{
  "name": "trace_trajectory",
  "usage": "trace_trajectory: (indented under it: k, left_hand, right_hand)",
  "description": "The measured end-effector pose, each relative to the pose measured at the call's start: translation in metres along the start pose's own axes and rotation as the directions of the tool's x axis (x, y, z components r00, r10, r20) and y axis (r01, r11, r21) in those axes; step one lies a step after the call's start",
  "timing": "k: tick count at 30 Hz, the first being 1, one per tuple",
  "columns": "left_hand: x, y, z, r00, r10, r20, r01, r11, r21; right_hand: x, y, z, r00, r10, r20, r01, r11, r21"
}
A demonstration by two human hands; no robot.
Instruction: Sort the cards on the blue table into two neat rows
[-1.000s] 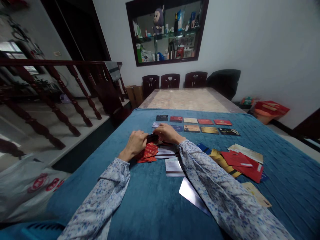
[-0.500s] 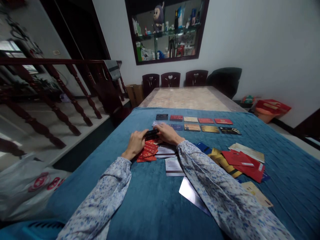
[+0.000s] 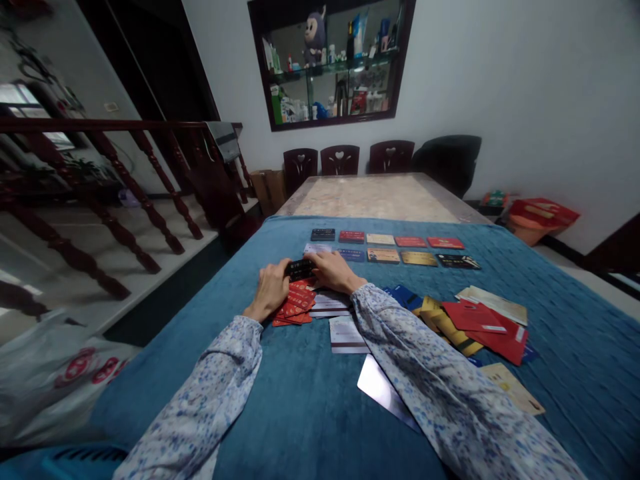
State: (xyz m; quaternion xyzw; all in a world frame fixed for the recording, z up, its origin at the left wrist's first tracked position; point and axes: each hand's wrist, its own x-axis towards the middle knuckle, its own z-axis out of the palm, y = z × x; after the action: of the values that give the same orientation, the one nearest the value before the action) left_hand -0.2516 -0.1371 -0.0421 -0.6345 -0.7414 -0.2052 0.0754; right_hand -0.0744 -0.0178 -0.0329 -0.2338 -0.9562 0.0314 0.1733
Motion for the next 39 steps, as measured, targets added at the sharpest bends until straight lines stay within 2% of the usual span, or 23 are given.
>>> trace_trajectory:
  k: [14,32,39]
  left_hand:
    - [0.001,0.005,-0.006,0.999,0.017,0.036,-0.018,1.0,0.021]
    - [0.018,0.008,-0.014,0.989,0.022,0.144,-0.026,0.999,0.027]
    - [0.029,0.005,-0.014,0.976,0.087,0.197,-0.097,0.995,0.039]
  right_hand:
    - [0.0,0.001,-0.008,1.0,-0.003,0.027,0.004,1.0,-0.015]
    - [0.001,0.011,-0.019,0.998,-0.001,0.068,0.006,0.998,-0.064]
    - [0.001,0.013,-0.022,0.995,0.019,0.098,-0.011,0.997,-0.08]
